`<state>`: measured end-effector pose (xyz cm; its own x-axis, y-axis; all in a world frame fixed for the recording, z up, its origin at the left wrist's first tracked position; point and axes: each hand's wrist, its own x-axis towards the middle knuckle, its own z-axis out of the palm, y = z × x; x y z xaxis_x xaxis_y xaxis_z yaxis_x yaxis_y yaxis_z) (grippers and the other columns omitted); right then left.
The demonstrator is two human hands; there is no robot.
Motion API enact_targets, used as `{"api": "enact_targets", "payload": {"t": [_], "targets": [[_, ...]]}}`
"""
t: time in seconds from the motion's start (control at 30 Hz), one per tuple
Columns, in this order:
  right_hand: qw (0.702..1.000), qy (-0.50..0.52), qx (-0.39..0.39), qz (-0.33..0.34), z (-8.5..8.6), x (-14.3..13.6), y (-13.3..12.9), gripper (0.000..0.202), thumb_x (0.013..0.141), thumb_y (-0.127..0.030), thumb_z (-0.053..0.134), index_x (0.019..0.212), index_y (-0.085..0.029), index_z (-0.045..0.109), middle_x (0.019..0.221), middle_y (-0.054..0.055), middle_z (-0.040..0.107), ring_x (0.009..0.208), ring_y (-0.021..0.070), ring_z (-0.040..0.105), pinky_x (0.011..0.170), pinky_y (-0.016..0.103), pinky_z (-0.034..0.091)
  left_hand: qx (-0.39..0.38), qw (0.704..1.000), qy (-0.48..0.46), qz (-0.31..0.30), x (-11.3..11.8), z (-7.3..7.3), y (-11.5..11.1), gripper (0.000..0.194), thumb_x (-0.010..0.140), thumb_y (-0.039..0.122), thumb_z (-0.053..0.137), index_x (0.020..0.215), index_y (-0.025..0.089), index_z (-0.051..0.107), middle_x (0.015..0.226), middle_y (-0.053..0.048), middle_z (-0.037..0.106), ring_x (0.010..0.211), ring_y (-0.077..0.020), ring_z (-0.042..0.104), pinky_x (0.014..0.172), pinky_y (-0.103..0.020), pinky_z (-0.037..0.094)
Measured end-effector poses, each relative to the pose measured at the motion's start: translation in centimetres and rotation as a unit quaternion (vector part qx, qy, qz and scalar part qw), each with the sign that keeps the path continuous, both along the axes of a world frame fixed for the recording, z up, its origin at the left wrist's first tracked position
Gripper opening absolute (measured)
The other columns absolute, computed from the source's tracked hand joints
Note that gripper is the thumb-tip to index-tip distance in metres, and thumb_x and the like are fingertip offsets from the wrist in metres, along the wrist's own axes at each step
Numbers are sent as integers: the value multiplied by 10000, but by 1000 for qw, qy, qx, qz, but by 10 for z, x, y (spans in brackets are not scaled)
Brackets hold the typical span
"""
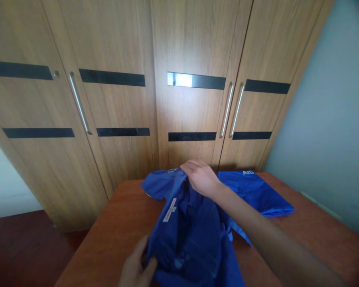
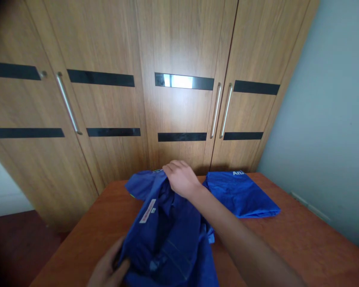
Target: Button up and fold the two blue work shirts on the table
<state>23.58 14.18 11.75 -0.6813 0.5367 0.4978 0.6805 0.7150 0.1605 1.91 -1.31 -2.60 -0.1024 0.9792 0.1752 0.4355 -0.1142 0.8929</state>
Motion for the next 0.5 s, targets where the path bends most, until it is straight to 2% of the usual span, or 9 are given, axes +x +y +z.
{"api": "enact_targets", "payload": {"t": [0.07,0.17,0.23,0.3,0.37,0.43,0.5], "targets": [[999,10,44,-14,13,20,-5,331,895,-119,455,1207,-126,566,1177,130,631,1138,244,496,943,377,391,38,991,115,62,-16,21,23,404,760,305,490,1125,180,612,1121,-105,670,1036,-277,630,934,-420,495],[994,6,102,-31,22,40,-14,378,920,-153,433,1286,-108,516,1279,145,577,1190,268,460,980,407,376,38,941,298,157,-31,49,54,419,834,345,409,1172,148,557,1146,-148,616,988,-290,633,857,-426,502],[991,7,124,-43,23,51,-18,388,934,-177,416,1305,-106,500,1302,145,562,1199,272,458,997,410,365,22,913,365,183,-34,64,68,399,872,366,363,1155,153,547,1123,-150,625,970,-303,640,809,-412,499],[990,11,123,-70,24,62,-19,391,933,-192,415,1309,-115,495,1268,137,585,1169,268,488,987,396,378,11,902,391,182,-35,74,77,365,888,373,343,1098,173,565,1059,-135,661,943,-311,654,774,-395,493],[988,13,97,-122,25,73,-17,385,931,-203,406,1300,-140,498,1172,122,637,1071,254,559,907,364,433,9,902,398,167,-37,81,82,363,900,388,325,1045,187,590,972,-118,691,902,-313,667,741,-381,486],[981,16,64,-185,28,84,-15,372,939,-222,380,1289,-179,500,1100,101,667,966,238,613,799,330,470,15,915,382,132,-42,87,87,384,907,411,319,1029,198,614,916,-100,709,885,-306,673,730,-365,481],[972,23,34,-231,32,95,-12,365,945,-242,356,1282,-218,497,1111,85,668,948,232,630,747,315,475,41,938,334,84,-49,93,94,382,901,420,348,1039,210,636,951,-79,720,932,-283,665,772,-344,479]]}}
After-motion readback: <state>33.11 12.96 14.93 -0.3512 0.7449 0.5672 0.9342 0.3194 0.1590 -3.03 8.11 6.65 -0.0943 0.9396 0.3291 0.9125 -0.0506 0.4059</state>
